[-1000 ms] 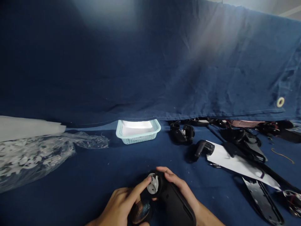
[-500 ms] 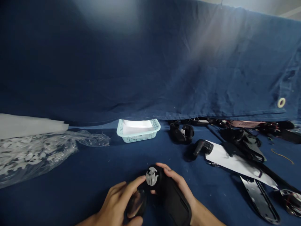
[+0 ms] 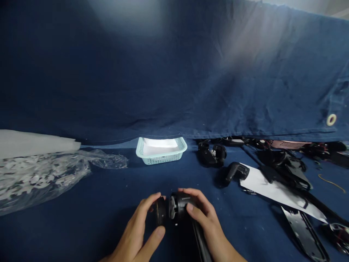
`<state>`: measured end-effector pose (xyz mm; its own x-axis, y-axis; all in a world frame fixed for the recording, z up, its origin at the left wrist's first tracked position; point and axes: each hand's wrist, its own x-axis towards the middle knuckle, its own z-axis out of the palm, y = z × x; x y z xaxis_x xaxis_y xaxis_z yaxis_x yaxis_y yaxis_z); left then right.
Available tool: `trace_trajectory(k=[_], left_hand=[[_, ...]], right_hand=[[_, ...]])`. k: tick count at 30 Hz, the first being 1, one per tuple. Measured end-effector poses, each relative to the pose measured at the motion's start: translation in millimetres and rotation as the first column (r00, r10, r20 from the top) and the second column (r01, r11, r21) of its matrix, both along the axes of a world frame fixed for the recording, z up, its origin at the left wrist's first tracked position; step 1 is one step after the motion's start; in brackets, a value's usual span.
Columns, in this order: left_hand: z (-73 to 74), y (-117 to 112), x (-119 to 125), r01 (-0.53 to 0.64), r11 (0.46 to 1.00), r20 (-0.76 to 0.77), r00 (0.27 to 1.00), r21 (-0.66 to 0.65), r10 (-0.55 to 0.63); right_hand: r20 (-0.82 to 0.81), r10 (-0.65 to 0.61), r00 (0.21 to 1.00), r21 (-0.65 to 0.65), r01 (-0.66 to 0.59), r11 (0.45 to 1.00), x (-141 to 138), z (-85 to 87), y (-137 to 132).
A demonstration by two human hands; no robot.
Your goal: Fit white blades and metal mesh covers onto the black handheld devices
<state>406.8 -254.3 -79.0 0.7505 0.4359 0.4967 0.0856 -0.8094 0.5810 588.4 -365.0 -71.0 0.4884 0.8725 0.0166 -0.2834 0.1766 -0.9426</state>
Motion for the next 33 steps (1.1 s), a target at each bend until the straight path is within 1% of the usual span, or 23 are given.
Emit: trace_trajectory(k=[2, 4, 6, 9, 11, 12, 15, 17, 18, 19, 20, 22, 23, 24, 25, 26, 27, 29, 31, 32, 33], left_hand=[[-2.7, -3.6, 0.1, -0.016, 0.996, -0.040, 0.999, -0.082, 0.013], [-5.0, -6.3, 0.5, -0.018, 0.987, -0.067, 0.998, -0.161, 0.008], [-6.6, -7.6, 1.2, -0.012, 0.974, -0.074, 0.997, -0.226, -0.005], [-5.3, -7.3, 2.6, 0.004, 0.956, -0.090, 0.995, -0.292, -0.031], [-0.3, -6.8, 3.4, 0.028, 0.941, -0.111, 0.991, -0.337, -0.069], [3.6, -6.7, 3.7, 0.048, 0.930, -0.119, 0.988, -0.364, -0.097], [19.4, -8.1, 4.0, 0.103, 0.881, -0.110, 0.979, -0.461, -0.172], [31.0, -9.7, 4.4, 0.077, 0.842, -0.109, 0.981, -0.534, -0.159], [36.4, -10.2, 4.9, 0.060, 0.807, -0.115, 0.981, -0.587, -0.156], [41.3, -10.4, 5.7, 0.049, 0.752, -0.118, 0.979, -0.657, -0.167], [45.5, -10.0, 6.7, 0.050, 0.671, -0.116, 0.973, -0.740, -0.200], [51.7, -7.9, 8.8, 0.077, 0.474, -0.077, 0.952, -0.877, -0.296], [53.7, -6.4, 9.6, 0.093, 0.396, -0.048, 0.942, -0.914, -0.333], [55.4, -4.9, 10.0, 0.111, 0.353, -0.024, 0.934, -0.929, -0.357], [56.9, -3.4, 9.8, 0.133, 0.349, -0.007, 0.928, -0.928, -0.373], [58.4, -2.2, 9.1, 0.158, 0.367, 0.002, 0.921, -0.917, -0.390], [60.0, -1.2, 7.9, 0.182, 0.393, 0.006, 0.912, -0.901, -0.409], [63.4, -0.4, 4.8, 0.224, 0.455, -0.006, 0.892, -0.862, -0.451], [65.8, -0.5, 1.8, 0.240, 0.551, -0.049, 0.887, -0.799, -0.458], [65.7, -0.8, 0.5, 0.232, 0.614, -0.088, 0.891, -0.755, -0.446], [64.5, -0.9, -0.4, 0.212, 0.688, -0.136, 0.900, -0.694, -0.415]], right_hand=[[0.190, -0.100, 0.977, 0.021, 0.097, 0.995, -4.8, 9.1, -9.1], [0.352, -0.135, 0.926, 0.054, 0.124, 0.991, -7.1, 11.9, -16.7], [0.484, -0.138, 0.864, 0.104, 0.100, 0.990, -7.1, 8.3, -21.4], [0.633, -0.154, 0.759, 0.215, 0.019, 0.976, -6.4, -0.3, -24.2], [0.693, -0.162, 0.702, 0.270, -0.045, 0.962, -7.2, -0.7, -26.0], [0.713, -0.149, 0.685, 0.265, -0.066, 0.962, -8.0, 1.4, -27.3], [0.762, -0.079, 0.642, 0.180, -0.093, 0.979, -10.1, 13.1, -32.6], [0.814, -0.057, 0.578, 0.155, -0.122, 0.980, -9.4, 20.0, -35.1], [0.851, -0.061, 0.522, 0.162, -0.149, 0.976, -8.3, 21.9, -35.5], [0.890, -0.079, 0.448, 0.176, -0.179, 0.968, -6.7, 22.7, -35.2], [0.927, -0.115, 0.358, 0.200, -0.213, 0.956, -4.9, 22.5, -34.3], [0.959, -0.227, 0.168, 0.267, -0.285, 0.921, -1.4, 19.6, -31.1], [0.953, -0.286, 0.100, 0.303, -0.313, 0.900, -0.2, 17.6, -29.0], [0.940, -0.336, 0.060, 0.336, -0.332, 0.881, 0.6, 15.5, -26.9], [0.931, -0.363, 0.046, 0.356, -0.342, 0.869, 0.8, 13.6, -24.9], [0.927, -0.372, 0.050, 0.366, -0.344, 0.865, 0.5, 11.9, -23.2], [0.925, -0.375, 0.064, 0.373, -0.343, 0.862, -0.2, 10.6, -22.0], [0.920, -0.372, 0.122, 0.391, -0.320, 0.863, -2.5, 8.8, -20.9], [0.907, -0.367, 0.206, 0.413, -0.272, 0.869, -5.2, 7.8, -21.8], [0.902, -0.352, 0.251, 0.410, -0.238, 0.880, -6.5, 7.5, -22.9], [0.899, -0.322, 0.297, 0.390, -0.207, 0.897, -7.6, 7.2, -24.1]])
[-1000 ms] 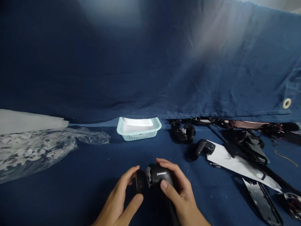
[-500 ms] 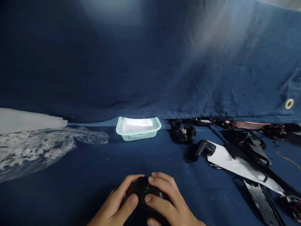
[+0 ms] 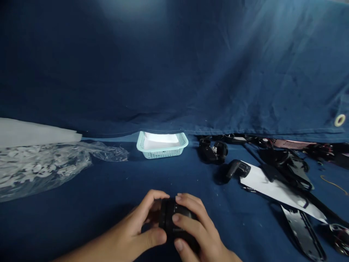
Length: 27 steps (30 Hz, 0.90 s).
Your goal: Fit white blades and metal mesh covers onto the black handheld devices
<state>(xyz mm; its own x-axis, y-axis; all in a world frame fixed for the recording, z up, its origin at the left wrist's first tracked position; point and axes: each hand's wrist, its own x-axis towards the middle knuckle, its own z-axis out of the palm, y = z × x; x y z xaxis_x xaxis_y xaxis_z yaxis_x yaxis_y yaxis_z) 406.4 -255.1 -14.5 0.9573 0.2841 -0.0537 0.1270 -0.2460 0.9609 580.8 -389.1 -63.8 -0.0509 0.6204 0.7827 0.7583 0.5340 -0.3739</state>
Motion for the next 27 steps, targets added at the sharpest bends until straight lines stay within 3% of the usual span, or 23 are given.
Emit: trace_trajectory(k=[3, 7, 11, 15, 17, 19, 22, 24, 27], left_hand=[[-9.7, 0.9, -1.2, -0.061, 0.933, 0.065, 0.997, 0.353, 0.041], [-21.5, 3.7, -0.8, -0.098, 0.715, 0.243, 0.964, 0.692, -0.103], [-19.9, 5.0, -0.9, -0.026, 0.583, 0.175, 0.964, 0.812, -0.200], [-22.6, 5.6, -2.6, -0.010, 0.534, 0.187, 0.942, 0.845, -0.278], [-25.8, 5.6, -2.4, -0.088, 0.564, 0.253, 0.942, 0.821, -0.221], [-26.9, 5.7, -0.2, -0.195, 0.636, 0.276, 0.961, 0.747, -0.030], [-23.2, 6.6, 6.2, -0.249, 0.807, 0.081, 0.966, 0.536, 0.245], [-19.3, 8.0, 9.9, -0.212, 0.908, -0.040, 0.969, 0.360, 0.242], [-16.4, 10.3, 11.4, -0.177, 0.928, 0.022, 0.983, 0.329, 0.180]], right_hand=[[-0.169, -0.032, 0.985, -0.160, 0.005, 0.987, -2.9, -1.5, -3.2], [-0.519, -0.119, 0.846, -0.342, -0.079, 0.936, -5.9, -4.2, -2.3], [-0.743, -0.247, 0.622, -0.448, -0.188, 0.874, -5.7, -6.9, 2.4], [-0.798, -0.312, 0.516, -0.484, -0.241, 0.841, -3.0, -10.1, 6.9], [-0.802, -0.324, 0.501, -0.496, -0.257, 0.830, -3.0, -10.2, 8.0], [-0.794, -0.326, 0.513, -0.501, -0.250, 0.829, -4.3, -9.0, 8.4], [-0.767, -0.305, 0.565, -0.490, -0.209, 0.846, -6.5, -6.4, 8.5], [-0.745, -0.299, 0.596, -0.486, -0.179, 0.856, -6.6, -5.7, 8.8], [-0.733, -0.324, 0.598, -0.497, -0.146, 0.856, -4.9, -6.4, 9.3]])
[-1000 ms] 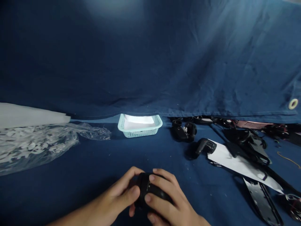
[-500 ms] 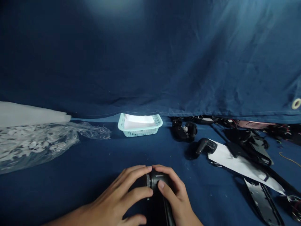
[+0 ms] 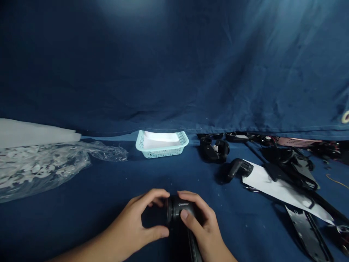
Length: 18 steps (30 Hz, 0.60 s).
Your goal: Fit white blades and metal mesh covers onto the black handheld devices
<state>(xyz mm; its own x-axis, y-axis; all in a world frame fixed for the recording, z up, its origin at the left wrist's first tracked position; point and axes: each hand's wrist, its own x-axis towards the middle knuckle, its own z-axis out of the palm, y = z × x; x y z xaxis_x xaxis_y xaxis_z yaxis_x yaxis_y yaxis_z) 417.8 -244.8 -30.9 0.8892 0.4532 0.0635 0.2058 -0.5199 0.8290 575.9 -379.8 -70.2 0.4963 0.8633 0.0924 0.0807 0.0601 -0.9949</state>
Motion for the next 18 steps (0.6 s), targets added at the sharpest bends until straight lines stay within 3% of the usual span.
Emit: trace_trajectory(k=[3, 6, 13, 16, 18], left_hand=[[-1.8, 1.3, -0.4, -0.011, 0.996, 0.045, 0.999, 0.085, 0.008], [-2.4, 1.3, 1.2, -0.085, 0.996, -0.043, 0.996, -0.012, 0.085], [10.5, 0.8, 4.0, -0.066, 0.997, -0.065, 0.996, -0.038, 0.064], [8.1, 1.0, 5.2, -0.052, 0.986, -0.094, 0.995, -0.159, 0.037], [3.9, 0.3, 6.1, -0.033, 0.989, -0.040, 0.999, -0.144, 0.028]], right_hand=[[-0.002, -0.018, 1.000, -0.012, 0.018, 1.000, 0.9, -0.4, 0.8], [0.016, -0.003, 1.000, -0.003, 0.003, 1.000, 0.2, 0.0, 1.8], [0.074, -0.008, 0.997, 0.003, 0.008, 1.000, 4.1, -4.7, 2.7], [0.077, 0.016, 0.997, 0.004, -0.016, 1.000, 3.3, -2.3, 3.3], [0.052, 0.007, 0.999, 0.005, -0.008, 1.000, 1.5, 1.2, 4.2]])
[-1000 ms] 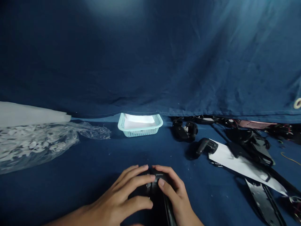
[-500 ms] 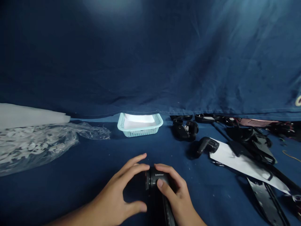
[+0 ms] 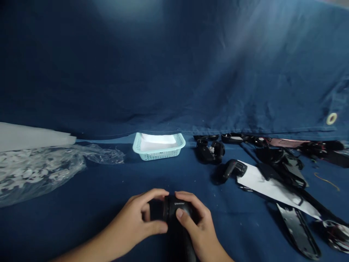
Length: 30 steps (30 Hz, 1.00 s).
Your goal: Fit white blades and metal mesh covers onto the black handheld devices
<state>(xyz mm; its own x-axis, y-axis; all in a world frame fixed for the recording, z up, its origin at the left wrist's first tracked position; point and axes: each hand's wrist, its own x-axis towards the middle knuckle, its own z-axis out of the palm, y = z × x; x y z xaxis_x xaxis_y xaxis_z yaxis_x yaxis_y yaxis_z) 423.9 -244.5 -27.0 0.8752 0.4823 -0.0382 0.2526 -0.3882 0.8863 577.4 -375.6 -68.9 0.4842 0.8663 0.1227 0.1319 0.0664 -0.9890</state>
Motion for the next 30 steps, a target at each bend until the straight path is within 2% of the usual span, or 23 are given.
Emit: trace_trajectory(k=[3, 7, 10, 12, 15, 20, 25, 27, 30], left_hand=[[-4.3, -1.5, 1.1, -0.019, 0.999, 0.042, 0.999, 0.040, 0.017], [-1.5, -3.1, 1.6, -0.057, 0.998, -0.034, 0.998, -0.011, 0.056], [2.3, -4.2, 1.4, -0.034, 0.998, 0.014, 0.999, 0.057, 0.033], [3.1, -4.8, 1.9, -0.058, 0.996, 0.021, 0.998, 0.068, 0.057], [2.7, -5.9, 3.6, -0.068, 0.998, -0.027, 0.997, 0.015, 0.069], [2.7, -8.9, 3.1, -0.050, 0.999, 0.014, 0.999, 0.020, 0.050], [-4.6, -8.6, 4.0, -0.037, 0.993, -0.046, 0.998, -0.108, 0.033], [-7.0, -9.4, 4.5, -0.047, 0.999, -0.037, 0.998, -0.014, 0.046], [-8.5, -11.9, 2.3, -0.088, 0.964, -0.034, 0.994, 0.250, 0.100]], right_hand=[[-0.040, -0.039, 0.998, 0.006, 0.039, 0.999, -1.6, 4.1, 0.6], [-0.021, -0.014, 1.000, 0.022, 0.014, 1.000, 0.0, 3.7, -1.3], [-0.027, -0.031, 0.999, 0.023, 0.032, 0.999, 0.9, 2.7, -2.2], [-0.022, -0.043, 0.999, 0.026, 0.044, 0.999, 0.2, 3.3, -2.3], [-0.008, -0.034, 0.999, 0.038, 0.034, 0.999, -1.0, 4.8, -2.9], [0.015, -0.052, 0.999, 0.029, 0.052, 0.998, 3.7, 1.0, -3.4], [0.036, 0.007, 0.999, 0.042, -0.009, 0.999, 5.2, -0.9, -4.6], [0.008, 0.001, 1.000, 0.033, -0.001, 0.999, 2.9, 1.6, -5.1], [-0.031, -0.015, 0.999, 0.009, 0.016, 1.000, -0.3, 6.1, -5.3]])
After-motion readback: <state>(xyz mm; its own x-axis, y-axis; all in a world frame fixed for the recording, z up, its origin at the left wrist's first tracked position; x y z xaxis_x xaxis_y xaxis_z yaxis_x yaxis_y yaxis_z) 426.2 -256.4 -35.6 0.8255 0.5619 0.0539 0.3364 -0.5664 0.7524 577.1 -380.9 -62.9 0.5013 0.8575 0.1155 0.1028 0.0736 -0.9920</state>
